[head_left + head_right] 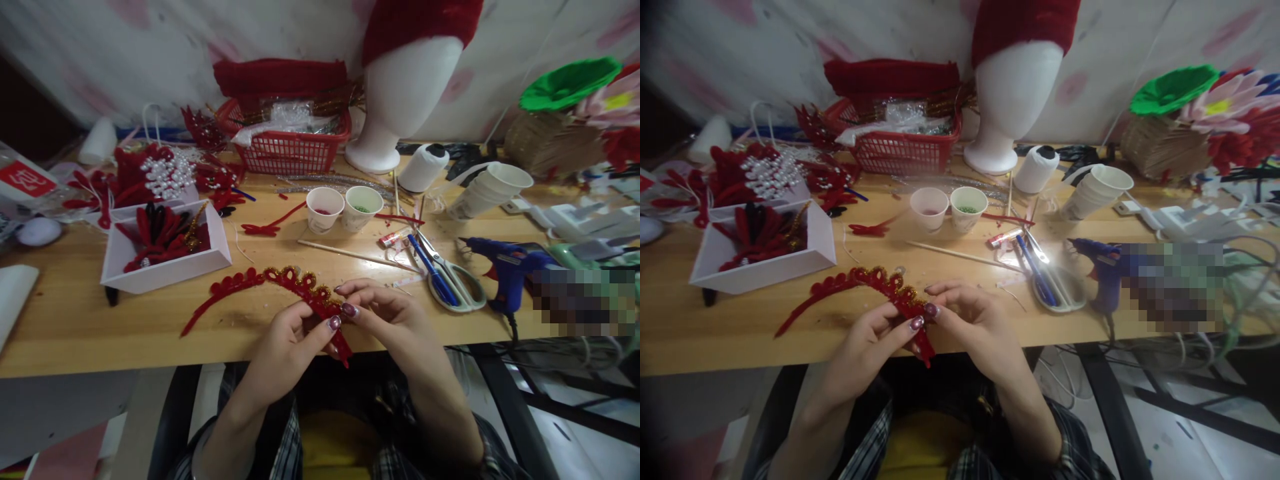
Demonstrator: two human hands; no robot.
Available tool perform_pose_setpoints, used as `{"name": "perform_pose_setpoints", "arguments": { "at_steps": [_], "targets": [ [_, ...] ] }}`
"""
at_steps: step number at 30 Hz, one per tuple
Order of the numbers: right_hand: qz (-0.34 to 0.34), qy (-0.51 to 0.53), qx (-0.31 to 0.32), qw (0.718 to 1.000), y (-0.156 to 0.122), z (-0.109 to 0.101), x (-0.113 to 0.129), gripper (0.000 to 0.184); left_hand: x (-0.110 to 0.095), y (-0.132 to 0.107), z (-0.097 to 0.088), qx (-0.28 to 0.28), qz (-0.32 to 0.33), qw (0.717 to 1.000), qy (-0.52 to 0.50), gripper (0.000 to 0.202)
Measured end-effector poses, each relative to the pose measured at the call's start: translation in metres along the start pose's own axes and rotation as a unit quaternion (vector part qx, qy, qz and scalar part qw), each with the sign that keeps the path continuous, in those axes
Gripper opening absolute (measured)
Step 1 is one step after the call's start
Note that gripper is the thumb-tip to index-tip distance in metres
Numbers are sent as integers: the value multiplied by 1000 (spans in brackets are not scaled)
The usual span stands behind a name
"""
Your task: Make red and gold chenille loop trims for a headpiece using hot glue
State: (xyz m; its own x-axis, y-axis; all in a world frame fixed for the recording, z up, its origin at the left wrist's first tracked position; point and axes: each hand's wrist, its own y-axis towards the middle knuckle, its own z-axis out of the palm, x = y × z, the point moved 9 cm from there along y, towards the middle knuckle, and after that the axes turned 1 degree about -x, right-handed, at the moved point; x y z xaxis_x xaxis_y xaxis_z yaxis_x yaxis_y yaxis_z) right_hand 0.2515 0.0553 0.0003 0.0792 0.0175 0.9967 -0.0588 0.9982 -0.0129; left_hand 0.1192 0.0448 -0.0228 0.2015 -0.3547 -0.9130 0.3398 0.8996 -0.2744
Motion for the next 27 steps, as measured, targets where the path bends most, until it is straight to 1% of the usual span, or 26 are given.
{"name": "perform_pose_setpoints", "arguments": {
  "at_steps": [5,8,10,12,15,19,23,27],
  "targets": [
    [-30,-14,-7,999,-2,1,5,6,-3,0,-3,-11,16,1000,-13,24],
    [-84,-96,-2,992,-8,0,18,9,-4,0,-6,-24,19,999,-24,23],
    [-135,-182,19,974,-13,5,30,8,-2,0,-8,-29,13,999,-25,22],
    [-187,-245,31,951,-18,10,41,10,-1,0,-9,-28,18,999,-19,21],
    [-238,-288,19,927,-23,13,50,16,-1,0,-11,-32,33,999,-13,21],
    [-266,-316,7,911,-25,17,53,18,0,0,-12,-38,28,999,-4,23],
    [-296,-343,2,892,-28,21,56,18,1,-1,-14,-55,24,998,0,25],
    [-304,-357,-10,883,-28,22,58,19,2,0,-12,-51,21,998,-7,28]
  ]
}}
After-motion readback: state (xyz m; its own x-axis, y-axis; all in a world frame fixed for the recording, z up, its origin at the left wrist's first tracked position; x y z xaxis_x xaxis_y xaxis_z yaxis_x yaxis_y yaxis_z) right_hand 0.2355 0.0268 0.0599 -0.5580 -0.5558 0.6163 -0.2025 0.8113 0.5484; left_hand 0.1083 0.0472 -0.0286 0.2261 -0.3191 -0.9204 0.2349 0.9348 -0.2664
